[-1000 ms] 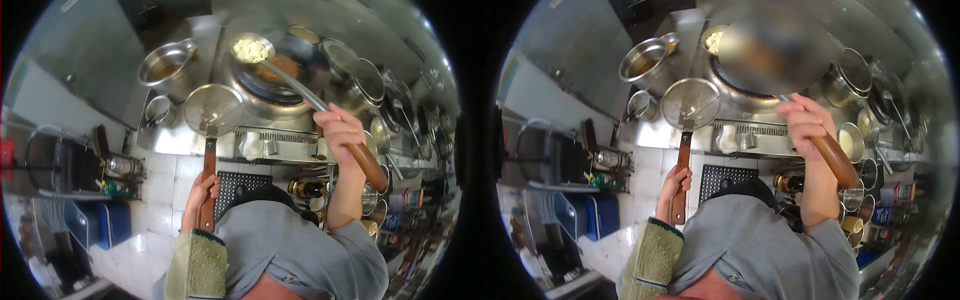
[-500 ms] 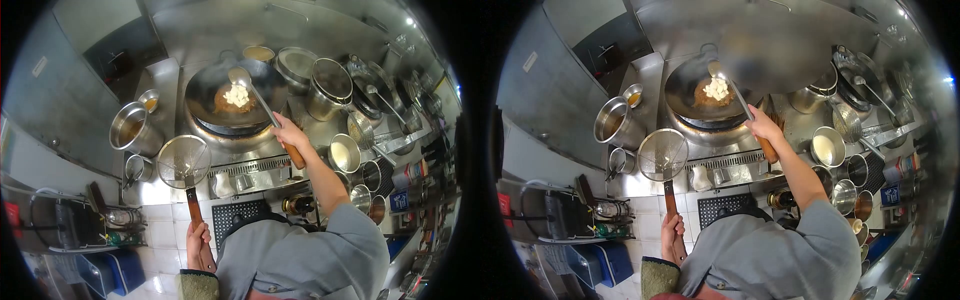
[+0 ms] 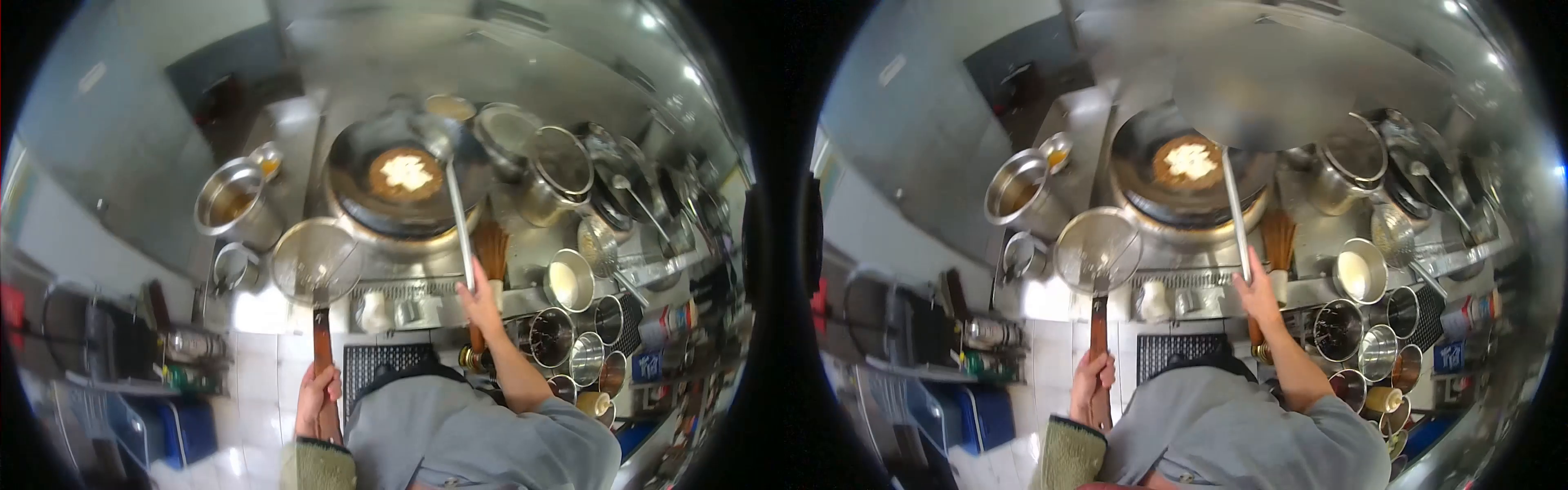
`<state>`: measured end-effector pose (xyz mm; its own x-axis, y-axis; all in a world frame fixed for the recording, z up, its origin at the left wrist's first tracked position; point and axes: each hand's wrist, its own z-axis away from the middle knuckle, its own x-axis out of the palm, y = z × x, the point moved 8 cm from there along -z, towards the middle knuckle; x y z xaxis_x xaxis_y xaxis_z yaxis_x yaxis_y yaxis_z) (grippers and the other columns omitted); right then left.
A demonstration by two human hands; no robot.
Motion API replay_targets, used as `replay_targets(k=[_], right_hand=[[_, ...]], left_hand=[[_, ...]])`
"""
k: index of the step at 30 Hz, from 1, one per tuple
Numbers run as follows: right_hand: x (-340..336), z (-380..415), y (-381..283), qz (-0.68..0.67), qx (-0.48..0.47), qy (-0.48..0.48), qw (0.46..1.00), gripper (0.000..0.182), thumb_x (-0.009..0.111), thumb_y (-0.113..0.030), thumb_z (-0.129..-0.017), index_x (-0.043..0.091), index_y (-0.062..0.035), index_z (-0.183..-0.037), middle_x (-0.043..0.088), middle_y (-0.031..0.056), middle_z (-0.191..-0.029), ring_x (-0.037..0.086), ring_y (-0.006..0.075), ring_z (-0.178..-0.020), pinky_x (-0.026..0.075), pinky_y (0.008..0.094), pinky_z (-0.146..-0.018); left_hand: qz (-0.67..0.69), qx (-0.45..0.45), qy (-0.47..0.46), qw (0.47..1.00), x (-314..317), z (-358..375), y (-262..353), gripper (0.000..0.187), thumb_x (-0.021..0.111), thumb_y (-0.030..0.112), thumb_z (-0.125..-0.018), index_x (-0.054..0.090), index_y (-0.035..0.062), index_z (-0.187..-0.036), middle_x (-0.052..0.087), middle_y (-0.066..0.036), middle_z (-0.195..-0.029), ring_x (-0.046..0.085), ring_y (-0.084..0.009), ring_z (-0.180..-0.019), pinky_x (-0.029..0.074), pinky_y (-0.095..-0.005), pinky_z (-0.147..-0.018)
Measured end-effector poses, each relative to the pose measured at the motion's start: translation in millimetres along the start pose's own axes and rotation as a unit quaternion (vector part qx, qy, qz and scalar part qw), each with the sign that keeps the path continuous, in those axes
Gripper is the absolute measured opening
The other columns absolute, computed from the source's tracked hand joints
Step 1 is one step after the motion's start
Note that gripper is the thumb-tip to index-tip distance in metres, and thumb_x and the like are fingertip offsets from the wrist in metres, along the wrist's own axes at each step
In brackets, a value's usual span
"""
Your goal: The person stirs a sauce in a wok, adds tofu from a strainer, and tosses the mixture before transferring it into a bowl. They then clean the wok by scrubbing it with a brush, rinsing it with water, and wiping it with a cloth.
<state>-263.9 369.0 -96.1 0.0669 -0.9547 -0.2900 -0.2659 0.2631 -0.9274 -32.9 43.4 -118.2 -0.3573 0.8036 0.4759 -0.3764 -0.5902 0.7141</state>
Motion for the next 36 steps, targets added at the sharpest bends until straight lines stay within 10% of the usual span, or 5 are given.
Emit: replay_targets(k=[4, 9, 13, 26, 36], right_hand=[[28, 26, -122, -0.302, 0.184, -0.167, 0.920, 0.068, 0.055, -0.012, -0.095, 0.018, -0.0150, -0.153, 0.043, -0.0001, -0.072, 0.033, 0.0049, -0.037, 0.030, 0.0207, -0.027], [103, 29, -174, -0.689, 0.322, -0.299, 0.576, 0.059, 0.051, -0.009, -0.097, 0.025, -0.0104, -0.150, 0.041, 0.0000, -0.070, 0.035, 0.0038, -0.041, 0.033, 0.0212, -0.029], [146, 32, -138, -0.286, 0.234, -0.286, 0.884, 0.069, 0.056, -0.007, -0.094, 0.020, -0.0122, -0.153, 0.042, -0.0026, -0.069, 0.038, 0.0053, -0.043, 0.038, 0.0242, -0.034], [99, 97, -154, -0.033, 0.181, -0.309, 0.933, 0.073, 0.054, -0.008, -0.095, 0.014, -0.0133, -0.155, 0.047, -0.0005, -0.066, 0.044, 0.0076, -0.044, 0.039, 0.0246, -0.037], [125, 95, -175, -0.758, 0.471, -0.238, 0.384, 0.041, 0.034, -0.009, -0.103, 0.030, -0.0052, -0.144, 0.040, 0.0036, -0.082, 0.040, 0.0017, -0.048, 0.040, 0.0166, -0.033]], left_hand=[[0.000, -0.005, 0.022, 1.000, 5, 12, 20, 0.008, 0.053, 0.009, -0.097, 0.048, 0.0024, -0.097, 0.047, -0.001, -0.067, 0.043, -0.0088, -0.051, 0.035, -0.0236, -0.045], [0.022, 0.018, 0.003, 1.000, 7, 29, 30, 0.016, 0.055, 0.007, -0.095, 0.046, 0.0053, -0.108, 0.052, -0.004, -0.084, 0.042, -0.0064, -0.056, 0.034, -0.0215, -0.045], [0.049, 0.027, -0.027, 0.998, 2, 39, 32, 0.014, 0.056, 0.007, -0.095, 0.045, 0.0046, -0.104, 0.051, -0.003, -0.080, 0.045, -0.0087, -0.057, 0.038, -0.0243, -0.048], [-0.065, 0.066, -0.012, 0.996, -8, 45, 43, 0.015, 0.057, 0.008, -0.095, 0.044, 0.0034, -0.102, 0.050, -0.003, -0.072, 0.048, -0.0105, -0.054, 0.042, -0.0254, -0.048], [-0.011, 0.011, -0.016, 1.000, -43, 8, 13, 0.013, 0.057, 0.007, -0.094, 0.045, 0.0034, -0.096, 0.049, -0.003, -0.069, 0.047, -0.0100, -0.054, 0.040, -0.0255, -0.046]])
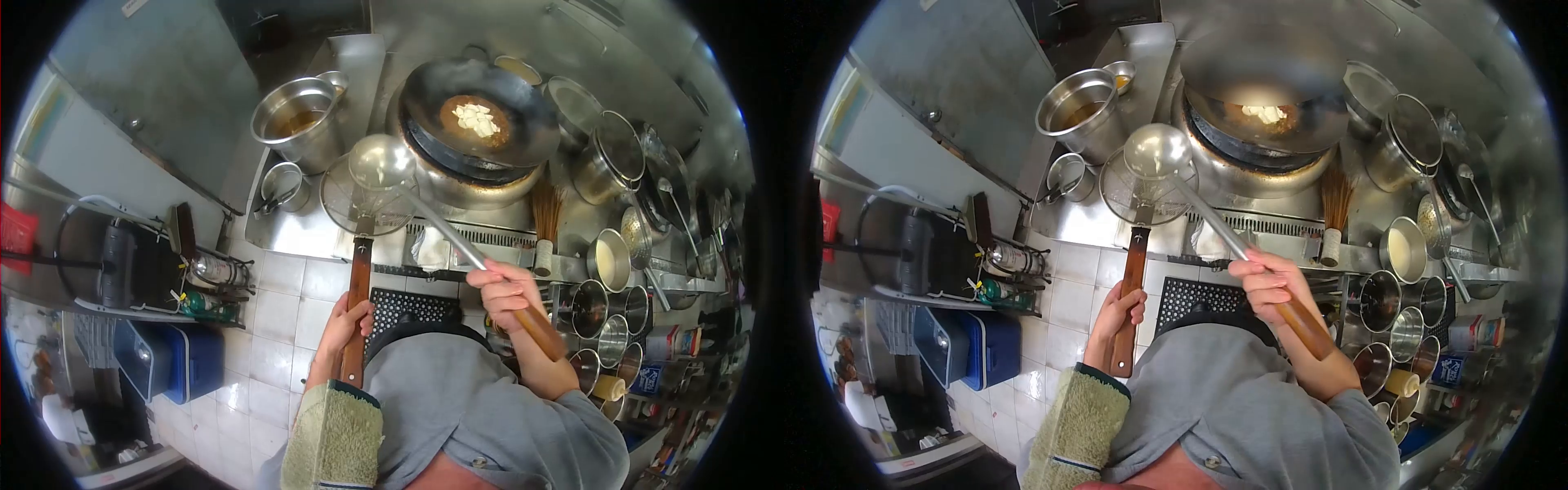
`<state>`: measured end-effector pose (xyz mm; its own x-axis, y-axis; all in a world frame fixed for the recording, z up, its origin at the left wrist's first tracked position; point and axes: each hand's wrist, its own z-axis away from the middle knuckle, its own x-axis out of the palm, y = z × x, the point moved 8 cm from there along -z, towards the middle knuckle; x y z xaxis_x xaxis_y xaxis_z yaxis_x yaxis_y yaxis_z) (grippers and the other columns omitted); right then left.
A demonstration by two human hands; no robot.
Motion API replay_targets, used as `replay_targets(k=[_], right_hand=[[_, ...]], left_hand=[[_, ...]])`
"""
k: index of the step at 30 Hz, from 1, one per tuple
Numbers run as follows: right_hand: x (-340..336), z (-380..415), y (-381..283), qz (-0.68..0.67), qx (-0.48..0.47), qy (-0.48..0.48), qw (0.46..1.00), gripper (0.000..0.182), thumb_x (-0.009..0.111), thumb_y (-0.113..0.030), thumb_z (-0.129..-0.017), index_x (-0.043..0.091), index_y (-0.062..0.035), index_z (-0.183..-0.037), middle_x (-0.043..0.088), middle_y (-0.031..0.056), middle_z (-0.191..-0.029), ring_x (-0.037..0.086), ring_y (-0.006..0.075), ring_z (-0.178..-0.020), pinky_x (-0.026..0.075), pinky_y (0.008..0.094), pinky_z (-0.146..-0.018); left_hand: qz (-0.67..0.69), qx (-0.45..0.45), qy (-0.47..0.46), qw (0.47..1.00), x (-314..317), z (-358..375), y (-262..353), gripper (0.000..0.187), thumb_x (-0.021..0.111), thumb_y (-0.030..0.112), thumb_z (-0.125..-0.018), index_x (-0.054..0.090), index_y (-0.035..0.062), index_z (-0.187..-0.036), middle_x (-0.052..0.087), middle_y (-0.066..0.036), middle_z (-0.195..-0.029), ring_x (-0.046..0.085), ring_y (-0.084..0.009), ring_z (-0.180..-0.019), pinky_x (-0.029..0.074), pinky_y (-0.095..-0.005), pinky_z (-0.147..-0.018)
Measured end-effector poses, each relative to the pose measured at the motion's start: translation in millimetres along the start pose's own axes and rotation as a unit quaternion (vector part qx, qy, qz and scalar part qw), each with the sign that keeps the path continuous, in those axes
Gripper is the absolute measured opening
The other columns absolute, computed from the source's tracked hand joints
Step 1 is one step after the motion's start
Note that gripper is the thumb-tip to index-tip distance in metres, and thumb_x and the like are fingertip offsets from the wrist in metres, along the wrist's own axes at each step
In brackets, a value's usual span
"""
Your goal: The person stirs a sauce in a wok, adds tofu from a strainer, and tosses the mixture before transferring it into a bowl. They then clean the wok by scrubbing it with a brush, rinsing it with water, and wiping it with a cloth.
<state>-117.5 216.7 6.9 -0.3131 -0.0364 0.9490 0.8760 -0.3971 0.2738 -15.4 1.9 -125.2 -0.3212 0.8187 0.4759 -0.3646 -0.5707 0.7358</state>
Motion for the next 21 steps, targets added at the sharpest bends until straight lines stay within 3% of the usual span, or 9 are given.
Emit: replay_targets(k=[3, 6, 9, 10, 12, 14, 15, 16, 21], right_hand=[[41, 20, -21, -0.004, -0.056, -0.053, 0.997, 0.042, 0.031, -0.008, -0.103, 0.029, -0.0028, -0.145, 0.040, 0.0047, -0.083, 0.043, 0.0032, -0.048, 0.040, 0.0172, -0.031], [60, 39, -75, 0.313, -0.171, -0.001, 0.934, 0.054, 0.042, -0.005, -0.099, 0.026, -0.0084, -0.150, 0.040, 0.0014, -0.076, 0.039, 0.0043, -0.043, 0.041, 0.0189, -0.034], [66, 50, -133, 0.676, -0.278, 0.194, 0.654, 0.069, 0.052, -0.004, -0.093, 0.021, -0.0129, -0.153, 0.044, 0.0009, -0.070, 0.041, 0.0063, -0.042, 0.040, 0.0228, -0.035], [69, 52, -149, 0.712, -0.279, 0.227, 0.603, 0.072, 0.054, -0.004, -0.091, 0.020, -0.0137, -0.154, 0.046, 0.0010, -0.069, 0.042, 0.0072, -0.042, 0.041, 0.0243, -0.036], [69, 55, -179, 0.772, -0.270, 0.291, 0.496, 0.078, 0.057, -0.004, -0.089, 0.018, -0.0152, -0.155, 0.050, 0.0014, -0.067, 0.045, 0.0089, -0.042, 0.042, 0.0273, -0.038], [62, 55, -203, 0.795, -0.273, 0.303, 0.449, 0.077, 0.059, -0.002, -0.088, 0.024, -0.0191, -0.154, 0.049, 0.0005, -0.065, 0.046, 0.0098, -0.043, 0.042, 0.0273, -0.040], [62, 54, -210, 0.808, -0.270, 0.309, 0.423, 0.077, 0.060, -0.003, -0.088, 0.023, -0.0194, -0.154, 0.049, 0.0012, -0.064, 0.046, 0.0102, -0.043, 0.042, 0.0280, -0.040], [64, 53, -217, 0.820, -0.267, 0.315, 0.397, 0.078, 0.060, -0.003, -0.088, 0.023, -0.0197, -0.154, 0.050, 0.0020, -0.064, 0.047, 0.0106, -0.043, 0.043, 0.0286, -0.041], [67, 62, -243, 0.842, -0.240, 0.324, 0.359, 0.077, 0.059, -0.007, -0.087, 0.022, -0.0166, -0.154, 0.055, 0.0181, -0.063, 0.052, 0.0238, -0.044, 0.045, 0.0377, -0.051]], left_hand=[[-0.007, 0.008, 0.019, 1.000, 4, 4, -1, 0.014, 0.058, 0.008, -0.094, 0.045, 0.0046, -0.099, 0.051, -0.004, -0.077, 0.044, -0.0092, -0.054, 0.038, -0.0249, -0.045], [-0.014, 0.033, 0.082, 0.996, 15, 6, 7, 0.017, 0.058, 0.008, -0.093, 0.043, 0.0051, -0.102, 0.050, -0.004, -0.077, 0.046, -0.0096, -0.055, 0.038, -0.0252, -0.044], [-0.155, 0.077, 0.132, 0.976, 10, -14, 10, 0.017, 0.056, 0.008, -0.093, 0.041, 0.0066, -0.102, 0.050, -0.003, -0.076, 0.046, -0.0086, -0.054, 0.041, -0.0266, -0.044], [-0.202, 0.097, 0.155, 0.962, 12, -21, 12, 0.017, 0.056, 0.008, -0.093, 0.041, 0.0070, -0.101, 0.049, -0.002, -0.076, 0.046, -0.0080, -0.054, 0.041, -0.0267, -0.044], [-0.354, 0.154, 0.230, 0.893, 18, -45, 14, 0.011, 0.049, 0.005, -0.094, 0.040, 0.0014, -0.099, 0.057, -0.017, -0.076, 0.058, -0.0304, -0.058, 0.048, -0.0429, -0.051], [-0.510, 0.253, 0.280, 0.773, 28, -78, 4, 0.011, 0.048, 0.003, -0.093, 0.039, -0.0001, -0.099, 0.060, -0.028, -0.079, 0.060, -0.0460, -0.065, 0.048, -0.0516, -0.059], [-0.514, 0.204, 0.275, 0.787, 40, -90, 2, 0.014, 0.048, 0.002, -0.091, 0.039, -0.0013, -0.101, 0.059, -0.039, -0.085, 0.056, -0.0583, -0.078, 0.044, -0.0579, -0.069], [-0.532, 0.177, 0.230, 0.796, 46, -101, -1, 0.015, 0.048, 0.003, -0.091, 0.039, -0.0007, -0.102, 0.060, -0.036, -0.082, 0.059, -0.0552, -0.077, 0.045, -0.0571, -0.066], [-0.531, 0.196, 0.273, 0.778, 57, -100, 12, 0.020, 0.050, 0.004, -0.091, 0.039, -0.0028, -0.107, 0.061, -0.033, -0.079, 0.060, -0.0530, -0.076, 0.045, -0.0550, -0.064]])
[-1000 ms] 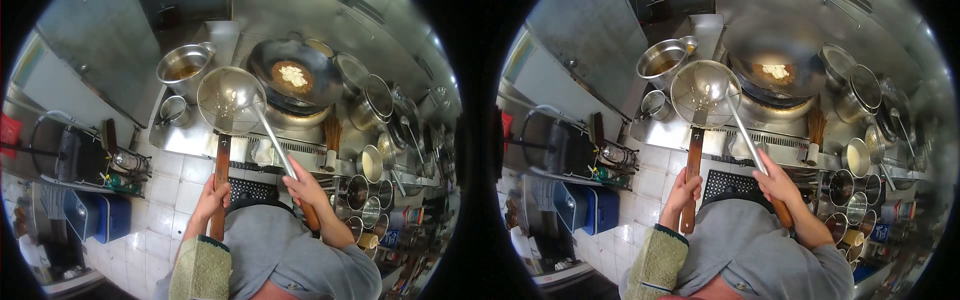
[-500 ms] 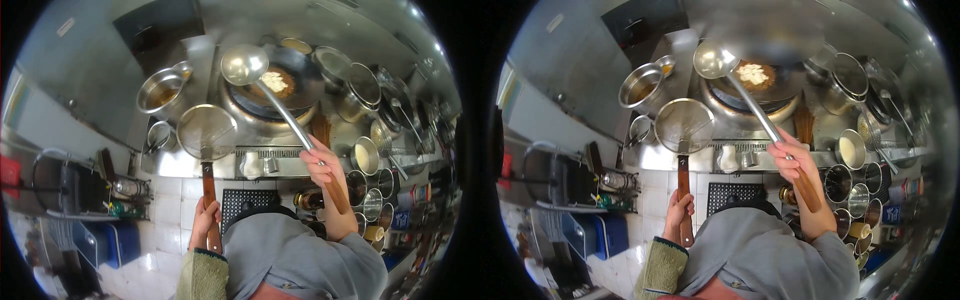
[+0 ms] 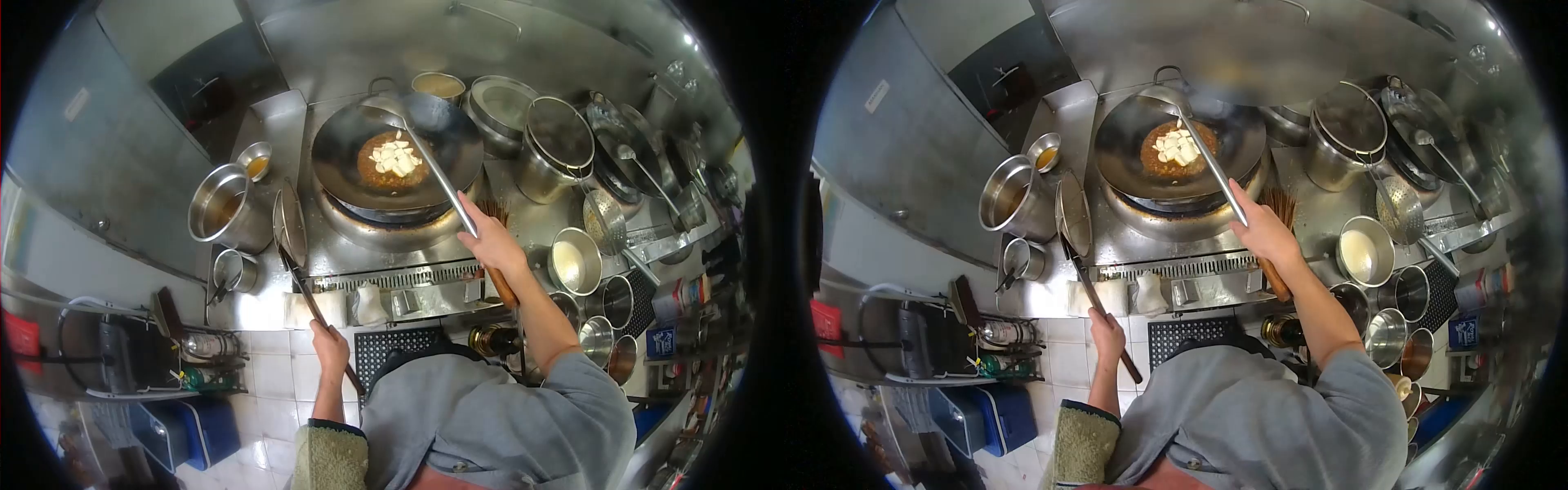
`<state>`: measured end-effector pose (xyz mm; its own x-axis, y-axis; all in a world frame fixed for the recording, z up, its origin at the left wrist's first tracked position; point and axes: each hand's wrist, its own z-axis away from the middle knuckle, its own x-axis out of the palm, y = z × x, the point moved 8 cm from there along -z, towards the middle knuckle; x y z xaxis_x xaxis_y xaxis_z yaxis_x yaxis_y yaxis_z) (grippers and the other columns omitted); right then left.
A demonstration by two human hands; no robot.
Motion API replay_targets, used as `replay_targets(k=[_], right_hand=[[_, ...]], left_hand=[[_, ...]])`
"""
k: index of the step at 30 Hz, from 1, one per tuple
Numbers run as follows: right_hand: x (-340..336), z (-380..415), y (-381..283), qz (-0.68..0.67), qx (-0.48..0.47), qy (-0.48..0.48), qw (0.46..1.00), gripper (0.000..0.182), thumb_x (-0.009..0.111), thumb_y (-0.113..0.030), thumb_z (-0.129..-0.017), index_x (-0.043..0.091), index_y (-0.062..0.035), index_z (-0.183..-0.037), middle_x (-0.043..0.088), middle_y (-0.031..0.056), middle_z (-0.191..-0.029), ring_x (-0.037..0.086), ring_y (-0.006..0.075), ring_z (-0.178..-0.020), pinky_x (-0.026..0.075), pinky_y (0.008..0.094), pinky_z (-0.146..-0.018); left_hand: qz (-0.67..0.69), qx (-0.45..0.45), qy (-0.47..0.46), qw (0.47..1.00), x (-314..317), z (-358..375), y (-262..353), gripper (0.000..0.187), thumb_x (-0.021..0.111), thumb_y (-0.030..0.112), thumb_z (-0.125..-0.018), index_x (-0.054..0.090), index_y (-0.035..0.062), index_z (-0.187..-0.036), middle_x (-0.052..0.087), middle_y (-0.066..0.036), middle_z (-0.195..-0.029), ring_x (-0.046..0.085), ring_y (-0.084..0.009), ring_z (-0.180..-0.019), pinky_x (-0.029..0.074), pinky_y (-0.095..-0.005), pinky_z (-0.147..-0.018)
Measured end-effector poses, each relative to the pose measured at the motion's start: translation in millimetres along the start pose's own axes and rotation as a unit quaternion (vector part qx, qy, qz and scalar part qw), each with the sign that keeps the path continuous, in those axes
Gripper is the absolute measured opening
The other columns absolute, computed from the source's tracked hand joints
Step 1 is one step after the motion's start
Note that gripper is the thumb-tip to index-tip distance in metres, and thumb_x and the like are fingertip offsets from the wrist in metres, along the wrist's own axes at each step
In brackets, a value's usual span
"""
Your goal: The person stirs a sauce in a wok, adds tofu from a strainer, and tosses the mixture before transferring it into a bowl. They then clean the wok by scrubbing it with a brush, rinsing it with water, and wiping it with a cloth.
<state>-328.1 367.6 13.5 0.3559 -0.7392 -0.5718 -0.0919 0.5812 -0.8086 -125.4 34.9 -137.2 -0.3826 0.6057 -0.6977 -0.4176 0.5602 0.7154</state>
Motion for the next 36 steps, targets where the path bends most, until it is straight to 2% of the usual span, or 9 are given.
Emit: replay_targets(k=[13, 14, 18, 21, 23, 27, 31, 33, 36], right_hand=[[8, 11, 79, -0.055, -0.167, 0.157, 0.972, 0.070, 0.059, 0.000, -0.088, 0.030, -0.0131, -0.150, 0.062, 0.0289, -0.109, 0.064, 0.0432, -0.094, 0.049, 0.0347, -0.080], [24, 10, 103, -0.053, -0.143, 0.150, 0.977, 0.070, 0.059, -0.001, -0.088, 0.030, -0.0129, -0.150, 0.063, 0.0278, -0.108, 0.065, 0.0404, -0.092, 0.049, 0.0343, -0.080], [29, 17, 108, -0.085, -0.087, 0.124, 0.985, 0.067, 0.060, -0.003, -0.089, 0.032, -0.0116, -0.149, 0.066, 0.0206, -0.106, 0.067, 0.0305, -0.087, 0.049, 0.0316, -0.080], [30, 24, 42, -0.393, -0.010, -0.053, 0.918, 0.068, 0.056, -0.009, -0.095, 0.022, -0.0173, -0.153, 0.052, 0.0021, -0.072, 0.045, 0.0110, -0.042, 0.041, 0.0238, -0.039], [35, 13, -22, -0.521, 0.011, -0.158, 0.839, 0.070, 0.056, -0.013, -0.096, 0.017, -0.0187, -0.153, 0.036, -0.0018, -0.065, 0.029, 0.0028, -0.038, 0.027, 0.0196, -0.028], [88, -33, -145, -0.617, 0.016, -0.339, 0.710, 0.063, 0.055, -0.010, -0.096, 0.023, -0.0110, -0.150, 0.040, -0.0003, -0.071, 0.034, 0.0017, -0.042, 0.029, 0.0191, -0.029], [173, -100, -235, -0.414, 0.003, -0.380, 0.827, 0.051, 0.057, -0.005, -0.093, 0.037, -0.0036, -0.140, 0.046, -0.0007, -0.075, 0.040, 0.0013, -0.049, 0.034, 0.0175, -0.036], [227, -136, -252, -0.213, -0.029, -0.386, 0.897, 0.030, 0.058, -0.006, -0.091, 0.048, -0.0018, -0.119, 0.049, -0.0008, -0.075, 0.044, 0.0034, -0.050, 0.038, 0.0203, -0.040], [271, -156, -276, -0.059, -0.030, -0.370, 0.926, 0.014, 0.059, -0.009, -0.091, 0.049, -0.0027, -0.099, 0.049, 0.0006, -0.073, 0.047, 0.0060, -0.051, 0.041, 0.0237, -0.040]], left_hand=[[0.074, -0.131, -0.013, 0.989, 13, 39, -28, 0.017, 0.051, 0.007, -0.092, 0.039, -0.0007, -0.101, 0.059, -0.030, -0.077, 0.059, -0.0522, -0.072, 0.045, -0.0520, -0.061], [0.025, -0.035, 0.038, 0.998, 9, 42, -18, 0.016, 0.052, 0.009, -0.094, 0.039, 0.0017, -0.100, 0.059, -0.021, -0.069, 0.061, -0.0410, -0.059, 0.046, -0.0463, -0.053], [0.309, -0.151, -0.100, 0.934, 28, 46, -24, 0.013, 0.053, 0.011, -0.096, 0.042, 0.0064, -0.102, 0.046, -0.001, -0.063, 0.048, -0.0104, -0.048, 0.044, -0.0278, -0.043], [0.408, -0.193, -0.142, 0.881, -6, 39, -37, 0.014, 0.054, 0.009, -0.095, 0.043, 0.0054, -0.103, 0.048, -0.003, -0.066, 0.047, -0.0117, -0.046, 0.044, -0.0281, -0.043], [0.433, -0.184, -0.211, 0.857, -22, 30, -38, 0.016, 0.059, 0.011, -0.094, 0.046, 0.0052, -0.101, 0.051, 0.000, -0.072, 0.049, -0.0102, -0.052, 0.046, -0.0268, -0.048], [0.439, -0.207, -0.317, 0.815, -5, 6, -103, 0.020, 0.061, 0.016, -0.094, 0.049, 0.0056, -0.106, 0.053, 0.000, -0.074, 0.051, -0.0101, -0.056, 0.048, -0.0276, -0.054], [0.172, -0.191, -0.287, 0.923, -32, -12, -121, 0.038, 0.067, 0.027, -0.090, 0.050, -0.0004, -0.111, 0.060, -0.009, -0.077, 0.060, -0.0213, -0.064, 0.053, -0.0351, -0.064], [-0.115, -0.032, -0.112, 0.987, -57, -21, -106, 0.046, 0.071, 0.027, -0.085, 0.051, -0.0041, -0.112, 0.062, -0.020, -0.090, 0.062, -0.0348, -0.079, 0.052, -0.0441, -0.076], [-0.023, 0.157, -0.026, 0.987, -75, -20, -9, 0.047, 0.073, 0.020, -0.081, 0.052, -0.0042, -0.115, 0.058, -0.027, -0.108, 0.056, -0.0436, -0.099, 0.045, -0.0483, -0.090]])
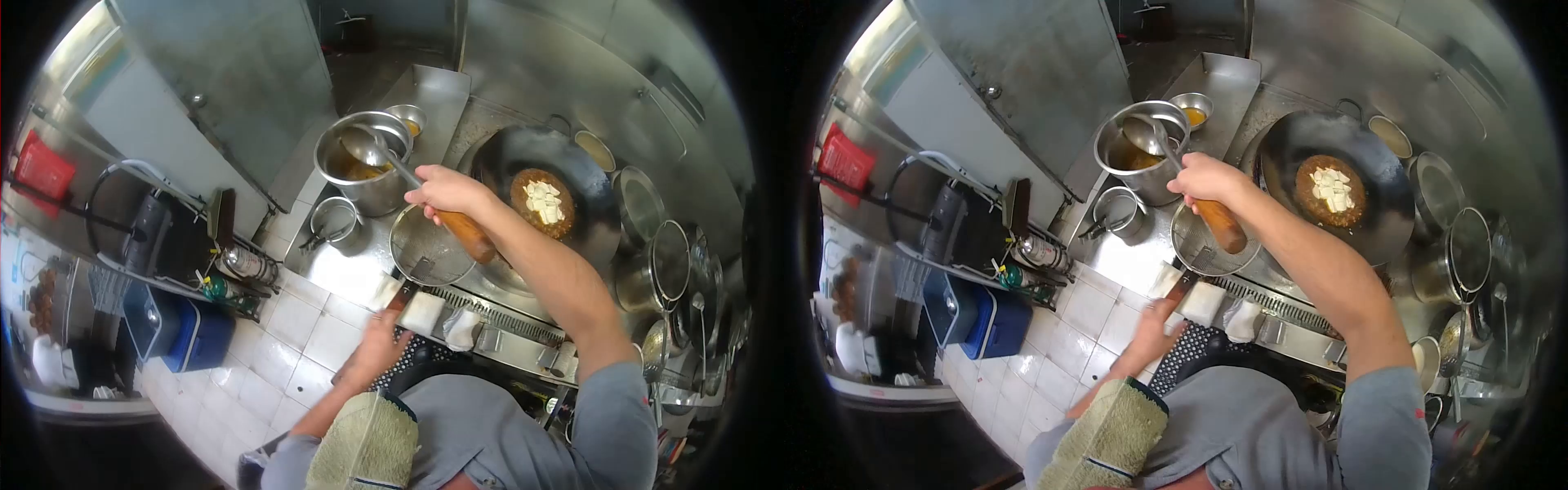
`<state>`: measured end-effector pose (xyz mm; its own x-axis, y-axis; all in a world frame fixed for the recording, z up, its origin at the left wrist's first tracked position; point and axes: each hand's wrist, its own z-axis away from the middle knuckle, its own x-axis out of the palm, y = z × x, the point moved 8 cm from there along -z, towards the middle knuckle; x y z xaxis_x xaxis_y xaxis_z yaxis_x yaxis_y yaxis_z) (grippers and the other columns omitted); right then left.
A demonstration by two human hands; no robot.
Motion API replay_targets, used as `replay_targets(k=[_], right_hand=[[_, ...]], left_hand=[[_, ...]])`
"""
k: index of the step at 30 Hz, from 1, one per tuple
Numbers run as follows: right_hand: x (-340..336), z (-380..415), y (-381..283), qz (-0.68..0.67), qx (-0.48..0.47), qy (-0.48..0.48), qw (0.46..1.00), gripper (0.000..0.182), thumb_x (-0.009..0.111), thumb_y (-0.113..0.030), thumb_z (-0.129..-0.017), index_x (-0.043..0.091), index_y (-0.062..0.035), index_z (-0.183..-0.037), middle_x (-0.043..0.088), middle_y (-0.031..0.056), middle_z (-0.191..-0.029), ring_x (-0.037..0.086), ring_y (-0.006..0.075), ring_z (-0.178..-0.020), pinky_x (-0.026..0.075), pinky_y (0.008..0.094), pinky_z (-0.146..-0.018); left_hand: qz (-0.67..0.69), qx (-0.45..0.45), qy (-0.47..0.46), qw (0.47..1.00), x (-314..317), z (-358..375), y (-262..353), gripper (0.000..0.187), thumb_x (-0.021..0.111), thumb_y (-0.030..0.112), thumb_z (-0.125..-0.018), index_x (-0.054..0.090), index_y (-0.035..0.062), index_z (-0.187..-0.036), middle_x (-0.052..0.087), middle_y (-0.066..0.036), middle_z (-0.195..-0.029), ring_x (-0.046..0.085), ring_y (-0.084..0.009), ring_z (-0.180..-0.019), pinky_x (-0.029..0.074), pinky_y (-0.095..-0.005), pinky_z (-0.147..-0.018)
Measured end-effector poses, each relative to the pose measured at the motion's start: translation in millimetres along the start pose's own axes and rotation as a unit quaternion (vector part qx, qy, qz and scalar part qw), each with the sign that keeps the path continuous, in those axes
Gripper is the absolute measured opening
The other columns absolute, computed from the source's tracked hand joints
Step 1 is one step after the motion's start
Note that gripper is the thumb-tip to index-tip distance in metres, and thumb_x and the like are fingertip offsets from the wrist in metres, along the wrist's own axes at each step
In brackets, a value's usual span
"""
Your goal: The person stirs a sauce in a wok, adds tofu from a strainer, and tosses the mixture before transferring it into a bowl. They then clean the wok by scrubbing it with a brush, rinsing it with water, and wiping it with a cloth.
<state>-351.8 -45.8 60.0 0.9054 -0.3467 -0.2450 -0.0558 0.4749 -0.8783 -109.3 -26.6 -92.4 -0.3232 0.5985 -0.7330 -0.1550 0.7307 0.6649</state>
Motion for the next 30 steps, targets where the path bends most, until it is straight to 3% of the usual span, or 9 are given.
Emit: replay_targets(k=[2, 7, 10, 17, 21, 23, 25, 27, 30], right_hand=[[8, -15, 1, 0.033, 0.036, -0.005, 0.999, 0.013, 0.058, -0.010, -0.092, 0.048, -0.0027, -0.095, 0.049, 0.0012, -0.073, 0.048, 0.0068, -0.051, 0.041, 0.0246, -0.040], [12, 8, 5, -0.148, -0.023, -0.025, 0.988, 0.017, 0.061, -0.010, -0.090, 0.047, -0.0011, -0.090, 0.051, 0.0058, -0.070, 0.050, 0.0122, -0.048, 0.044, 0.0287, -0.041], [14, 46, 9, -0.305, -0.045, -0.036, 0.951, 0.028, 0.058, -0.010, -0.092, 0.046, -0.0013, -0.116, 0.048, 0.0032, -0.077, 0.045, 0.0068, -0.050, 0.041, 0.0252, -0.039], [-22, 155, 6, -0.685, -0.164, -0.103, 0.702, 0.051, 0.038, -0.003, -0.100, 0.023, -0.0016, -0.148, 0.040, 0.0065, -0.091, 0.041, 0.0015, -0.050, 0.040, 0.0171, -0.035], [-64, 233, 38, -0.631, -0.200, -0.001, 0.749, 0.058, 0.044, 0.000, -0.096, 0.021, -0.0020, -0.149, 0.041, 0.0061, -0.088, 0.039, 0.0016, -0.048, 0.038, 0.0183, -0.033], [-88, 280, 58, -0.463, -0.145, 0.159, 0.860, 0.068, 0.055, -0.001, -0.091, 0.021, -0.0025, -0.150, 0.046, 0.0061, -0.086, 0.038, 0.0018, -0.046, 0.037, 0.0187, -0.033], [-108, 315, 82, -0.339, -0.107, 0.256, 0.899, 0.078, 0.064, -0.002, -0.086, 0.020, -0.0025, -0.150, 0.051, 0.0057, -0.086, 0.040, 0.0025, -0.047, 0.037, 0.0190, -0.033], [-124, 337, 98, -0.282, -0.093, 0.273, 0.915, 0.083, 0.069, -0.004, -0.084, 0.020, -0.0016, -0.150, 0.053, 0.0042, -0.083, 0.042, 0.0031, -0.047, 0.038, 0.0185, -0.033], [-145, 354, 113, -0.246, -0.096, 0.289, 0.920, 0.081, 0.069, -0.007, -0.085, 0.022, -0.0021, -0.150, 0.053, 0.0034, -0.081, 0.041, 0.0022, -0.046, 0.037, 0.0179, -0.032]], left_hand=[[0.154, -0.047, -0.070, 0.984, 27, -10, 33, 0.050, 0.072, 0.020, -0.082, 0.051, -0.0044, -0.120, 0.058, -0.028, -0.112, 0.055, -0.0445, -0.106, 0.044, -0.0479, -0.093], [0.053, 0.082, -0.116, 0.988, 113, -25, 66, 0.086, 0.071, 0.043, -0.082, 0.032, -0.0080, -0.140, 0.042, -0.034, -0.136, 0.041, -0.0483, -0.125, 0.036, -0.0501, -0.106], [-0.005, 0.060, -0.171, 0.983, 133, -33, 70, 0.092, 0.073, 0.045, -0.079, 0.031, -0.0097, -0.139, 0.047, -0.033, -0.130, 0.047, -0.0441, -0.118, 0.041, -0.0496, -0.099], [-0.156, -0.026, -0.189, 0.969, 180, -56, 36, 0.078, 0.074, 0.040, -0.078, 0.042, -0.0092, -0.129, 0.061, -0.021, -0.112, 0.058, -0.0377, -0.104, 0.048, -0.0425, -0.085], [0.142, -0.067, -0.255, 0.954, 179, -61, 15, 0.059, 0.068, 0.041, -0.085, 0.051, -0.0015, -0.123, 0.066, -0.016, -0.103, 0.067, -0.0288, -0.091, 0.053, -0.0427, -0.079], [0.451, -0.232, -0.214, 0.835, 169, -50, 8, 0.049, 0.067, 0.039, -0.086, 0.057, 0.0037, -0.118, 0.067, -0.012, -0.101, 0.068, -0.0275, -0.087, 0.054, -0.0423, -0.079], [0.741, -0.332, -0.178, 0.555, 162, -36, 15, 0.050, 0.069, 0.035, -0.084, 0.057, 0.0029, -0.120, 0.065, -0.013, -0.106, 0.065, -0.0267, -0.094, 0.055, -0.0391, -0.079], [0.869, -0.275, -0.131, 0.390, 133, -45, 55, 0.056, 0.069, 0.030, -0.081, 0.053, 0.0021, -0.127, 0.059, -0.019, -0.119, 0.061, -0.0264, -0.104, 0.055, -0.0356, -0.082], [0.903, -0.303, -0.114, 0.283, 129, -56, 84, 0.066, 0.066, 0.022, -0.081, 0.042, 0.0070, -0.141, 0.048, -0.023, -0.134, 0.057, -0.0264, -0.108, 0.054, -0.0352, -0.086]])
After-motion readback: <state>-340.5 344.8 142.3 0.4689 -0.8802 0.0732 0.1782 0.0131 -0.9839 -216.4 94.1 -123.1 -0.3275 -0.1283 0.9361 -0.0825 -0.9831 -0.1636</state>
